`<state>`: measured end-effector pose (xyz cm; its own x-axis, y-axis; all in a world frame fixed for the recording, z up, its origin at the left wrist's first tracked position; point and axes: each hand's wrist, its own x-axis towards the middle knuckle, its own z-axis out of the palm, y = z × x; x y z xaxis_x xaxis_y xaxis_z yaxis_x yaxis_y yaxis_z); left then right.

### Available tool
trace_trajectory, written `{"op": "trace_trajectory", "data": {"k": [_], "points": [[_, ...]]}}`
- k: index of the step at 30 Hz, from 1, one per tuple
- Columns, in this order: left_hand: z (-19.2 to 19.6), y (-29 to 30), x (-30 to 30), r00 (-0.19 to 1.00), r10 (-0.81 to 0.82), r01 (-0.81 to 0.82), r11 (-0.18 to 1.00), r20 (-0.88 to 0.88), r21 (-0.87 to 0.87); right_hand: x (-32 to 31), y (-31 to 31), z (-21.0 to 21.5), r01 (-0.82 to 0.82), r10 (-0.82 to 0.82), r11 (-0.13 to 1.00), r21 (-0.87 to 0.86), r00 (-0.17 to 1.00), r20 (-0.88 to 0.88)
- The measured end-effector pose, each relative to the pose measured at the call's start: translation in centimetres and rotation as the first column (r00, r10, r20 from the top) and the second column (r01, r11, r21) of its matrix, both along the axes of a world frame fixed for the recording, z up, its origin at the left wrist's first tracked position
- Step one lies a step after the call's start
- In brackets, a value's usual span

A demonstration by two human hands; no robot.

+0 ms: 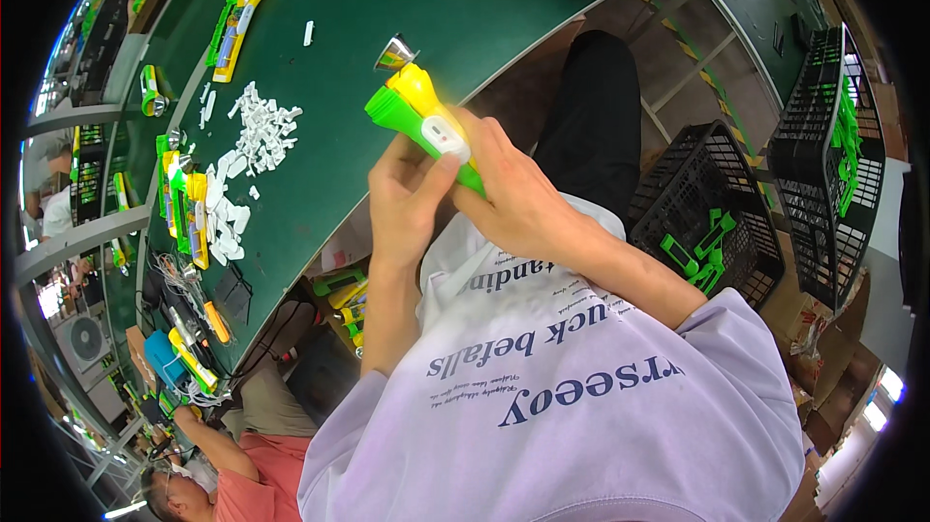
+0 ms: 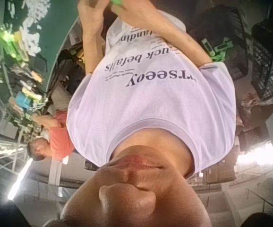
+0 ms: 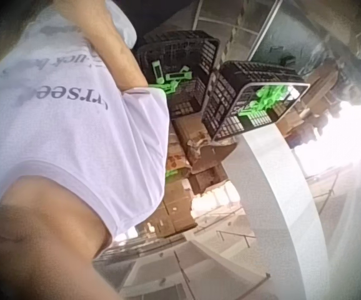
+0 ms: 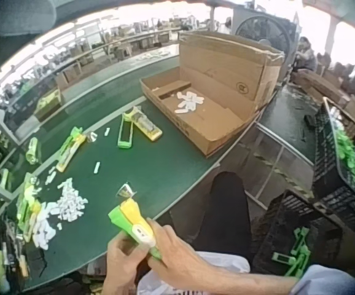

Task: The person assembles flashlights by inserting solar panels into plastic casing frames, combining the casing halves with internal components, attaching switch buttons, and testing the light.

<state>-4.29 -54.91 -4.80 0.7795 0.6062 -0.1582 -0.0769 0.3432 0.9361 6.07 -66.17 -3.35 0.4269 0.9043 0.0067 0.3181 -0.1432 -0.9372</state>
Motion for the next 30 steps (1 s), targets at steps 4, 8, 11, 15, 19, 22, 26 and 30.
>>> {"op": "trace_trajectory", "data": {"k": [4,8,11,15,19,22,26,30], "points": [[-1.3,0.4,-0.8,0.995,0.030,-0.030,1.000,0.091,0.005,0.4,-0.2,1.7,-0.069,0.068,0.994,-0.085,0.998,-0.013],[-1.2,-1.0,-0.7,0.981,0.140,-0.138,0.990,0.136,-0.026,-0.4,-0.3,2.0,-0.048,0.048,0.997,-0.056,0.999,0.012],[-1.4,-1.1,-0.7,0.977,0.163,-0.163,0.987,0.135,-0.010,-0.6,-0.3,2.3,-0.033,0.034,0.998,-0.046,0.999,0.027],[-1.7,-0.7,-0.9,0.988,0.112,-0.112,0.994,0.108,-0.008,-0.3,-0.4,1.3,-0.016,0.019,0.999,-0.034,0.995,0.094],[-1.2,-0.3,-1.2,0.986,0.071,-0.083,0.994,0.151,0.077,-0.3,-1.0,1.3,-0.060,0.060,0.998,-0.023,0.998,-0.014],[-2.4,1.2,-1.5,0.981,0.070,-0.097,0.985,0.183,0.142,-0.5,-1.0,0.7,-0.042,0.045,0.998,0.038,0.996,-0.080],[-1.0,1.5,-1.3,0.989,-0.002,-0.004,0.999,0.149,0.038,0.6,-0.8,-1.2,-0.146,0.084,0.989,-0.009,0.616,-0.783],[0.6,1.5,0.0,0.993,-0.050,0.061,0.993,0.110,-0.101,1.4,-1.0,-3.1,-0.178,0.312,0.913,0.368,-0.278,-0.909]]}}
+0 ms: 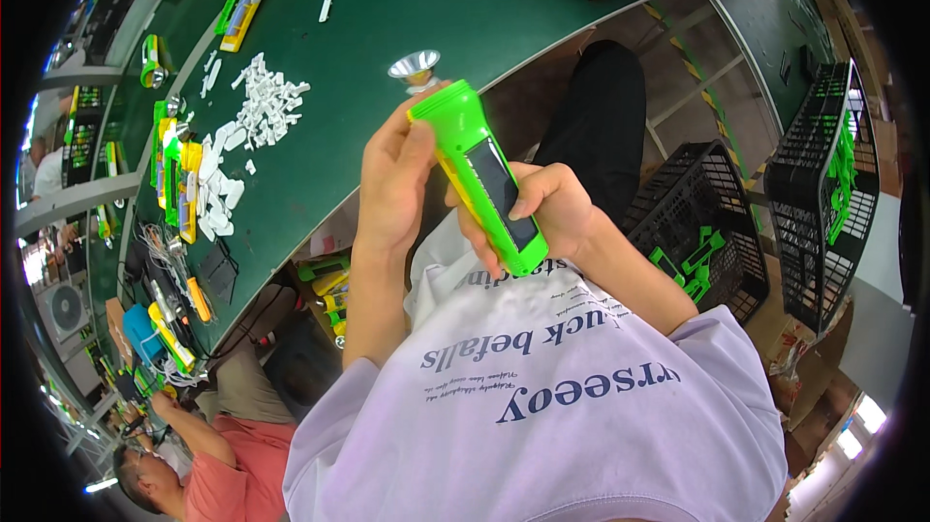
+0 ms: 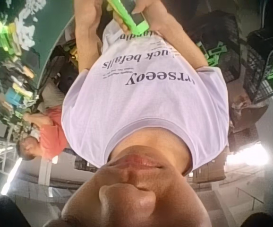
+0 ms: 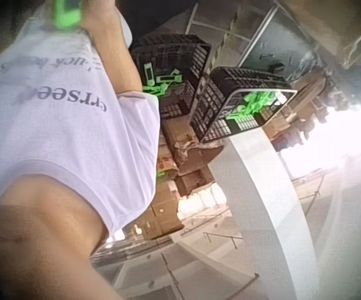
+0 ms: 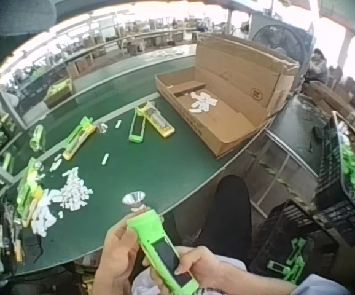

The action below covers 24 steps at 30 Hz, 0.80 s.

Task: The person assembles flashlights by inserting solar panels into plastic casing frames, combining the casing halves with internal components, attaching switch buttons, and testing the light.

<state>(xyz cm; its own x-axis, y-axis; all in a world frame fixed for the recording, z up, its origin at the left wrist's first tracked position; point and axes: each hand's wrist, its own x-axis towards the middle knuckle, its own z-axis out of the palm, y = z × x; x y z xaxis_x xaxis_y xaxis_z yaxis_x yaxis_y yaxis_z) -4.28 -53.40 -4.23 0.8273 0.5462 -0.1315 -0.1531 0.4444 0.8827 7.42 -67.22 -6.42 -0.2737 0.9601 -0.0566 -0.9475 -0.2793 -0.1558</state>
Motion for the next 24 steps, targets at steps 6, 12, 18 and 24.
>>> {"op": "trace_trajectory", "data": {"k": [6,12,18,24], "points": [[0.6,-0.2,0.3,0.990,0.018,-0.007,0.996,-0.137,0.085,-0.8,-0.5,1.2,0.157,-0.101,0.976,-0.150,0.940,0.326],[1.0,-0.6,0.3,0.982,-0.140,0.138,0.990,-0.130,-0.020,-2.0,-0.6,1.8,0.185,-0.083,0.964,-0.190,0.890,0.448],[0.0,-0.6,-0.1,0.981,-0.080,0.103,0.987,-0.177,0.127,-2.7,-0.1,1.6,0.199,-0.118,0.953,-0.226,0.937,0.328],[2.5,8.2,-9.0,0.649,0.657,0.073,0.448,-0.384,0.891,-1.8,0.3,1.9,0.289,-0.131,0.921,-0.261,0.861,0.492]]}}
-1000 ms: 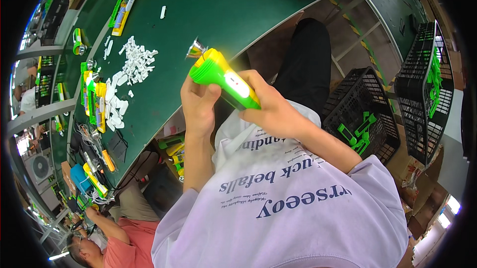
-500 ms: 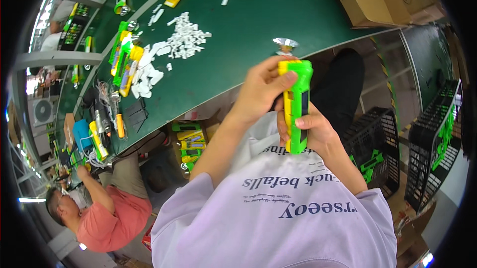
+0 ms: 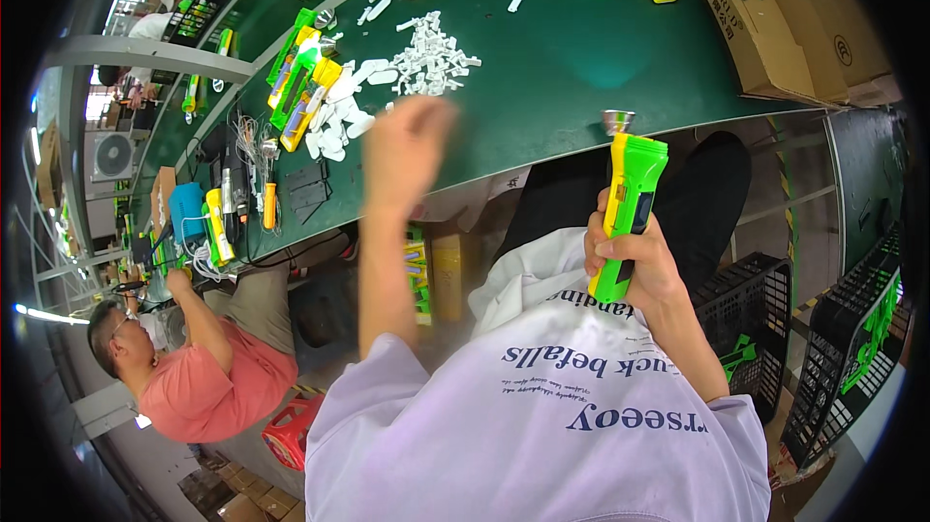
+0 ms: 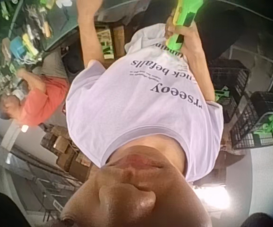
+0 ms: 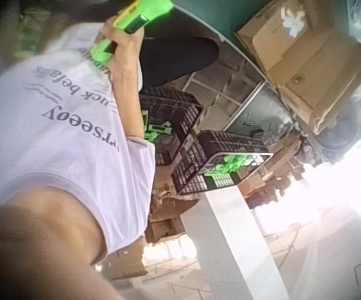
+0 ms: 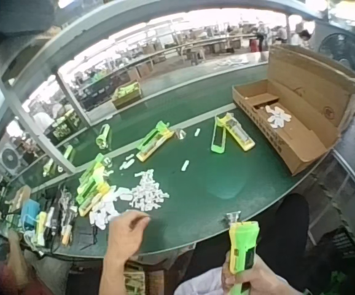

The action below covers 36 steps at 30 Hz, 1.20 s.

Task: The person assembles flashlights by inserting solar panels into plastic casing frames, combining the casing halves with internal components, attaching switch buttons, and testing the light.

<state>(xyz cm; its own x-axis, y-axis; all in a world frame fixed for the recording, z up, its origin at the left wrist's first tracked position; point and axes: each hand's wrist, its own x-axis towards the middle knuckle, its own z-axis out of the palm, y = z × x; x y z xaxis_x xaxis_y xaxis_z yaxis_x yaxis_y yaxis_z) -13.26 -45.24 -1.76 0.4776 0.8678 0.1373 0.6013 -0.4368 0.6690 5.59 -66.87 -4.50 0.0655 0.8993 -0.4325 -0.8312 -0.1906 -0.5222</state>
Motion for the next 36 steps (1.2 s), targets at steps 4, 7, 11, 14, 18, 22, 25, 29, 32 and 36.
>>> {"op": "trace_trajectory", "data": {"k": [4,7,11,14,18,22,25,29,32,36], "points": [[-0.4,6.2,-8.1,0.909,-0.043,0.193,0.925,-0.415,0.326,0.4,0.3,-0.5,-0.005,0.004,0.999,0.041,1.000,0.012],[-1.1,6.9,-8.7,0.863,-0.088,0.270,0.912,-0.497,0.308,0.1,0.4,-0.4,-0.008,0.008,0.999,0.037,1.000,0.007],[-1.2,8.3,-8.7,0.817,-0.120,0.282,0.936,-0.564,0.210,0.2,0.3,-0.8,-0.021,0.020,0.999,0.030,0.999,0.029],[-0.4,9.6,-8.2,0.800,-0.183,0.265,0.962,-0.571,0.063,0.4,0.1,-0.6,-0.008,0.007,1.000,0.026,1.000,0.021],[0.0,5.8,-6.3,0.802,-0.325,0.440,0.889,-0.501,0.128,0.7,0.1,-0.9,0.018,-0.019,0.999,0.031,0.999,0.034],[-1.0,2.5,-6.5,0.710,-0.492,0.640,0.750,-0.503,0.170,1.1,-0.1,-1.2,0.041,-0.043,0.998,0.040,0.998,0.046],[-0.3,2.6,-6.7,0.836,-0.397,0.487,0.855,-0.380,0.179,1.2,-0.1,-1.3,0.042,-0.044,0.999,0.030,0.997,0.063],[-0.5,1.8,-4.9,0.870,-0.256,0.305,0.951,-0.421,0.051,0.8,-0.1,-1.3,0.009,-0.009,1.000,0.007,0.998,0.066],[-1.6,3.3,-4.0,0.819,-0.268,0.349,0.934,-0.507,0.070,0.7,-0.2,-1.5,0.025,-0.026,0.999,0.022,0.997,0.078],[0.7,3.6,-3.4,0.796,-0.367,0.348,0.928,-0.481,-0.132,0.8,-0.4,-1.5,0.035,-0.038,0.998,0.050,0.997,0.072]]}}
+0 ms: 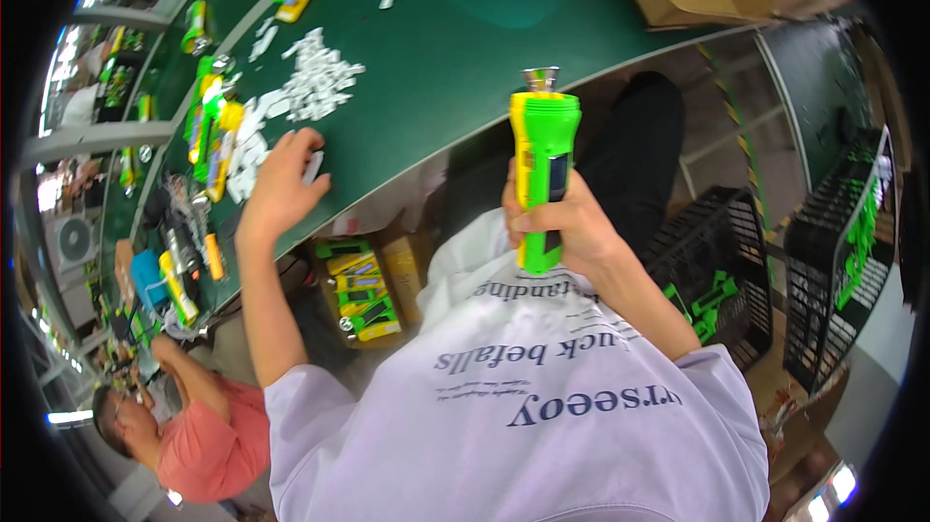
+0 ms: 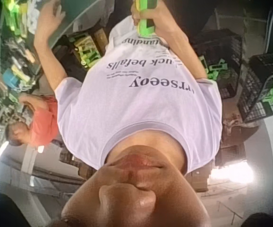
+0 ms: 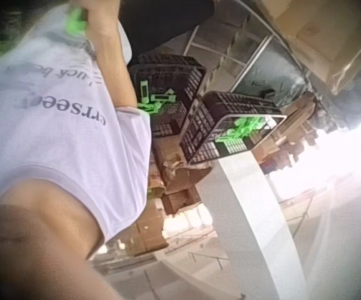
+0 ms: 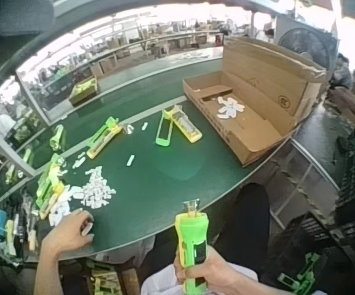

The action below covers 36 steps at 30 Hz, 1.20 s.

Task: The person assembles flashlights by inserting solar panels into plastic casing frames, combining the casing halves with internal components, attaching switch buttons, and testing the light.

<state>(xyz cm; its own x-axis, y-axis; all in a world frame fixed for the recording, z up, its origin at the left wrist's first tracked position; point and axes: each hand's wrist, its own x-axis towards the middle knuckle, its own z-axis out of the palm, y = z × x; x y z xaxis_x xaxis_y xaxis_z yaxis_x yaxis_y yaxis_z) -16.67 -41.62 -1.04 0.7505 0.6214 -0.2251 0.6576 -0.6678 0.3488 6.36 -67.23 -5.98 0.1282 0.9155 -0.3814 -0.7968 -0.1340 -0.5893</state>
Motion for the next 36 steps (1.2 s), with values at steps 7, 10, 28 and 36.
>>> {"op": "trace_trajectory", "data": {"k": [7,10,28,36], "points": [[-0.6,0.8,0.6,0.997,-0.007,0.005,1.000,-0.081,-0.025,0.3,-0.2,0.7,-0.019,0.021,0.999,-0.040,0.999,0.048],[-0.8,-1.8,3.4,0.971,0.043,0.021,0.965,0.236,-0.260,0.6,-0.5,0.3,-0.017,0.018,1.000,-0.024,0.999,0.036],[-1.6,-14.8,11.8,0.650,0.341,0.195,0.789,0.679,-0.582,-0.1,-0.6,1.3,0.047,-0.042,0.999,-0.028,0.988,0.147],[-3.9,-15.7,11.5,0.603,0.108,0.088,0.976,0.790,-0.200,0.7,-1.3,1.5,-0.034,0.043,0.998,-0.051,0.982,0.182]]}}
